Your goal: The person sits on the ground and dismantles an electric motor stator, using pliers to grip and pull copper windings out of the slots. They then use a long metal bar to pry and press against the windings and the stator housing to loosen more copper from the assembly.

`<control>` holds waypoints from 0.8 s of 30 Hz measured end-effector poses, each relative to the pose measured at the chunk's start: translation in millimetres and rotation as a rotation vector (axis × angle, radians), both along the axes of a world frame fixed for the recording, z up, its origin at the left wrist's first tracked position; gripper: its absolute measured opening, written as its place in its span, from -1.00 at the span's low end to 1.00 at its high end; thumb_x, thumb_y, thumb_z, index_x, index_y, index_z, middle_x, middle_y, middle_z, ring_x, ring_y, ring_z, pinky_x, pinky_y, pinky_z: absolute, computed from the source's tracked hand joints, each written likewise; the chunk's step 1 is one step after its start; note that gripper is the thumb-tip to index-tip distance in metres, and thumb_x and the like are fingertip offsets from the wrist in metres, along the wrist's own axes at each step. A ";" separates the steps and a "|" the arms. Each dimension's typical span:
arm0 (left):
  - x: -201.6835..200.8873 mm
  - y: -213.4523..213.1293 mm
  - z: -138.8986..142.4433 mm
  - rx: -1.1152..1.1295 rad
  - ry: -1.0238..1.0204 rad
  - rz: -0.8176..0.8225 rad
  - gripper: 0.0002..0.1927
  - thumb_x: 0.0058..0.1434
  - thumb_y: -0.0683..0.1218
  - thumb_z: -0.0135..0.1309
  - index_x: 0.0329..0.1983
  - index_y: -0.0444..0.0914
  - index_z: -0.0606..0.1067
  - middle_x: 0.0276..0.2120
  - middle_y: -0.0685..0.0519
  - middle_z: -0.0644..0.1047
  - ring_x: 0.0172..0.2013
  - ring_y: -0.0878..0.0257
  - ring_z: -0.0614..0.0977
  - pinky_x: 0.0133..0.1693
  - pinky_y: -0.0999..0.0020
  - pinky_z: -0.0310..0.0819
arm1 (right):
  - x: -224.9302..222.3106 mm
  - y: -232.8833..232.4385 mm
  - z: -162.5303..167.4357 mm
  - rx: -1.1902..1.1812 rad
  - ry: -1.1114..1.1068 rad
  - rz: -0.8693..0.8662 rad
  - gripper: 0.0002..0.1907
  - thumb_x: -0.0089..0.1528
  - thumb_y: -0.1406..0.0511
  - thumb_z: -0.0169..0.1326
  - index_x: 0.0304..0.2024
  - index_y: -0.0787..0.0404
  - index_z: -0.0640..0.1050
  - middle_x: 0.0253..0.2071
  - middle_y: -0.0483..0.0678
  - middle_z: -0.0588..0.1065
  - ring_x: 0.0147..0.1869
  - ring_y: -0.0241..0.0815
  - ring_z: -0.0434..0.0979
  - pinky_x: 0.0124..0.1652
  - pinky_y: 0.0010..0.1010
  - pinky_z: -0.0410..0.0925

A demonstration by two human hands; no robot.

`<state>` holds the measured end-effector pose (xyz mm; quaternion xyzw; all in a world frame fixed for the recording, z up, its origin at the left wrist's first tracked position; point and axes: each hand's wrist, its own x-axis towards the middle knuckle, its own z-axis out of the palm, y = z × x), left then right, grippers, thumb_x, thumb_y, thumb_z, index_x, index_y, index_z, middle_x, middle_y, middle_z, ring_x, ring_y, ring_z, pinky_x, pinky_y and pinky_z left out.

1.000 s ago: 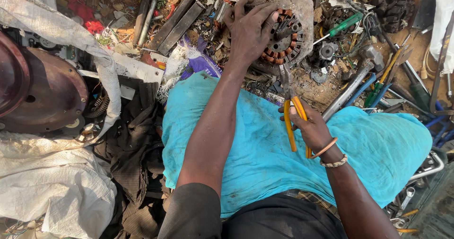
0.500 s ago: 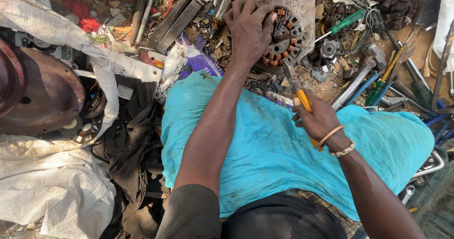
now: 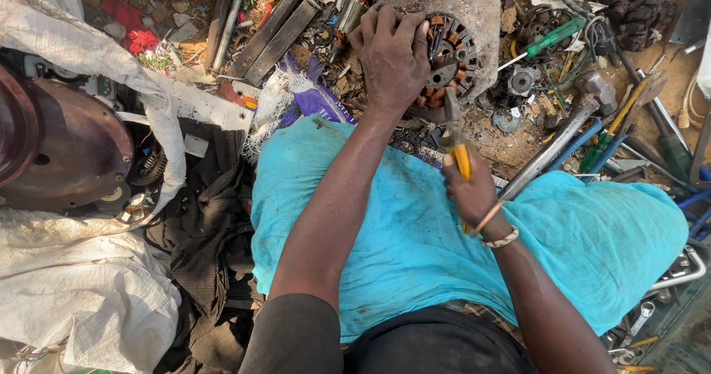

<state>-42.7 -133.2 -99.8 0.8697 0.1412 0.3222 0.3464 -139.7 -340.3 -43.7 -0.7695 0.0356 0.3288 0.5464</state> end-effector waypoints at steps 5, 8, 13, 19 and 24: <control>-3.1 10.0 13.6 -0.103 0.107 -0.057 -0.79 0.31 0.04 0.15 -0.16 -0.15 0.65 -0.25 0.07 0.49 -0.07 0.11 0.43 0.02 -0.01 0.20 | 2.4 5.9 18.2 -0.710 -0.708 0.389 -0.45 0.28 0.27 0.12 0.32 0.16 0.35 -0.09 0.19 0.50 -0.17 0.25 0.54 -0.26 0.02 0.38; -13.7 13.2 24.5 -0.318 0.026 -0.065 -0.75 0.37 0.07 0.12 -0.20 -0.19 0.64 -0.24 0.10 0.52 -0.08 0.16 0.46 -0.06 0.14 0.37 | -6.8 3.5 38.0 -0.546 -0.350 0.261 -0.37 0.30 0.17 0.14 0.37 0.19 0.29 -0.24 0.08 0.53 -0.20 0.04 0.57 -0.18 -0.09 0.40; -54.3 3.7 34.4 -0.740 0.111 -0.640 -0.58 0.39 0.20 0.06 -0.30 -0.20 0.65 -0.40 0.14 0.55 -0.39 0.36 0.54 -0.39 0.41 0.44 | -28.9 -1.5 55.0 0.010 0.052 0.237 -0.28 0.37 0.11 0.08 0.53 0.18 0.26 -0.14 0.11 0.45 -0.18 -0.11 0.41 -0.19 -0.19 0.37; -40.5 18.6 26.1 -0.515 0.421 -0.122 -0.40 0.49 0.26 0.01 -0.43 -0.30 0.60 -0.47 -0.01 0.58 -0.47 0.22 0.58 -0.43 0.21 0.31 | -33.5 -6.4 47.6 0.008 0.151 0.148 -0.46 0.38 0.08 -0.05 0.29 0.26 0.41 0.03 0.05 0.59 0.08 -0.12 0.63 0.06 -0.26 0.48; -10.6 20.3 13.1 -0.218 0.211 -0.108 -0.50 0.24 0.32 0.05 -0.13 -0.16 0.64 -0.24 0.06 0.57 -0.39 0.19 0.66 -0.45 0.22 0.54 | -28.1 -14.6 33.8 -0.088 0.233 0.033 -0.48 0.34 0.09 -0.05 0.27 0.19 0.41 0.06 0.02 0.58 0.10 -0.09 0.62 0.08 -0.18 0.46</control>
